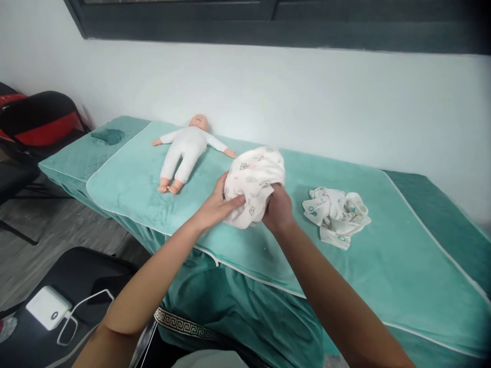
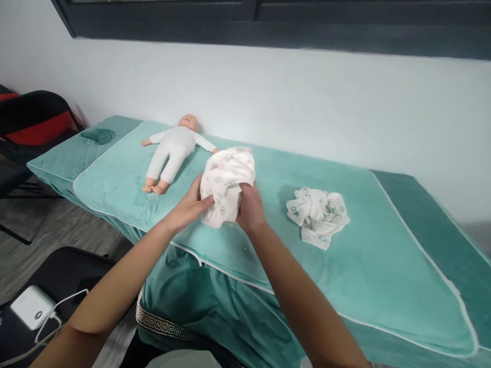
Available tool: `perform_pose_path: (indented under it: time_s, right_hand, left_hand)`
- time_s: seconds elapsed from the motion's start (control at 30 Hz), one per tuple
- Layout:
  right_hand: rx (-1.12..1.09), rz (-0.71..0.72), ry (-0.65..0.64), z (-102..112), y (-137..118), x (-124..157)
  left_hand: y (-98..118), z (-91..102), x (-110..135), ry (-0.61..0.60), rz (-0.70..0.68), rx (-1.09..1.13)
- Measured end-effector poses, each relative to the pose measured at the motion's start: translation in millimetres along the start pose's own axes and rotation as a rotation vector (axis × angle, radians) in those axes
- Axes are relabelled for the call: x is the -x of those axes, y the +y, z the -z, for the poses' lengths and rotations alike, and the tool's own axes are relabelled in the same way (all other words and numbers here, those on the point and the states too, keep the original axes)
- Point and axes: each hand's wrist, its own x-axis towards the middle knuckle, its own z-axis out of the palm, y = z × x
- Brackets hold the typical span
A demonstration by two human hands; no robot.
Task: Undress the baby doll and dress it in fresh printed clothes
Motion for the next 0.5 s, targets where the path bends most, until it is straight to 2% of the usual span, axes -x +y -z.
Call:
perform_pose_path:
  time_s: [0.07, 0.13, 0.2, 0.27, 0.37, 0.43, 0.5]
  right_hand:
    - [0.119, 0.022, -0.022, -7, 7, 9]
    - [0.365, 0.169, -0.172, -14, 17, 21]
    - [0.619, 0.329, -0.328, -20, 28, 37]
    - [0.817, 0.408, -0.433, -22, 40, 54]
    - [0.969, 0.437, -0.570, -18, 57, 81]
    - [0.996, 0.469, -0.620, -10, 67, 99]
    - [0.983, 0.466, -0.624, -1, 78, 120]
  left_hand:
    - [-5, -6.7, 3, 0.061, 0.019, 0.168]
    - [-9, -8.6, 7, 0.183, 0.008, 0.248]
    - [-13, -5.6, 14, 0.340, -0.012, 0.235]
    - [-21, 3.6, 27, 0.478, -0.008, 0.188]
    - [-41, 33.6, 65, 0.726, -0.009, 0.029]
    - [-58, 65.0, 106, 0.992, -0.009, -0.220]
    - [-76, 101.8, 158, 1.262, 0.034, -0.493]
